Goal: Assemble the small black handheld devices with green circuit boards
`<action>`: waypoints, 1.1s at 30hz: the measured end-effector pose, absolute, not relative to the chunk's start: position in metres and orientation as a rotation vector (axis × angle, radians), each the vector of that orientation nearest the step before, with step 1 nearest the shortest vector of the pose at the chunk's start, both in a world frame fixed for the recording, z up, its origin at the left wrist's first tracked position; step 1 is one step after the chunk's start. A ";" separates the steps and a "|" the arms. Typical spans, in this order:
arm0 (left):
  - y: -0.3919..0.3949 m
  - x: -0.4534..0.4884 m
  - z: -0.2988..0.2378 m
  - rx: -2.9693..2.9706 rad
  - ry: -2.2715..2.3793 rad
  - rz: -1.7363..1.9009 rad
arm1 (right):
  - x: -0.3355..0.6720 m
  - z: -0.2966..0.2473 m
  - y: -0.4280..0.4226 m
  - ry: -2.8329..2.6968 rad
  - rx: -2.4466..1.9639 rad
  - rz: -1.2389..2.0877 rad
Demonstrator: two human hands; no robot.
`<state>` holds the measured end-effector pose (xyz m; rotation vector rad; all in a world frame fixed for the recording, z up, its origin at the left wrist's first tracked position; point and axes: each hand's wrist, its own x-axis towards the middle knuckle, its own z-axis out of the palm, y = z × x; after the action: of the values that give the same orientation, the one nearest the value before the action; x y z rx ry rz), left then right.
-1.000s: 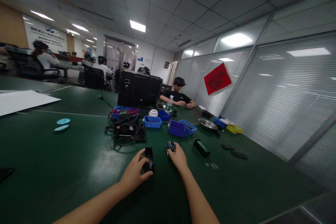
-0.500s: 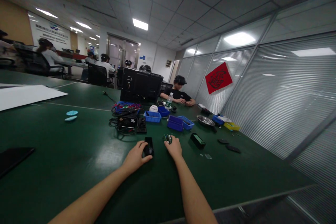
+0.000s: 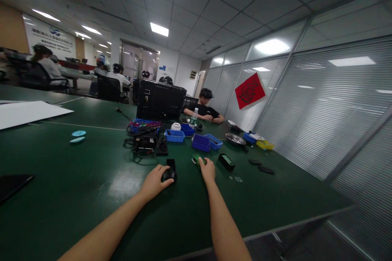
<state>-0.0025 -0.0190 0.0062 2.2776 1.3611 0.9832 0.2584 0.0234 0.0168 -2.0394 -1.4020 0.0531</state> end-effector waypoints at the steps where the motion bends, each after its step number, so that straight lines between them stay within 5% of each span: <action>1: -0.021 -0.002 0.007 2.296 1.346 0.982 | 0.257 0.015 0.024 -1.428 -2.059 0.049; 11: -0.008 -0.004 0.003 2.192 1.347 1.297 | 0.250 0.007 0.029 -1.703 -1.702 0.326; 20: 0.005 0.006 0.009 2.250 1.161 0.809 | 0.227 0.017 0.020 -1.876 -1.416 0.569; 33: -0.004 0.000 0.003 2.083 1.291 0.967 | 0.234 0.012 0.023 -1.833 -1.607 0.235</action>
<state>-0.0005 -0.0037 0.0033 2.0834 1.2906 0.9673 0.2340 0.0227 0.0117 -1.6070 -1.8330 0.2350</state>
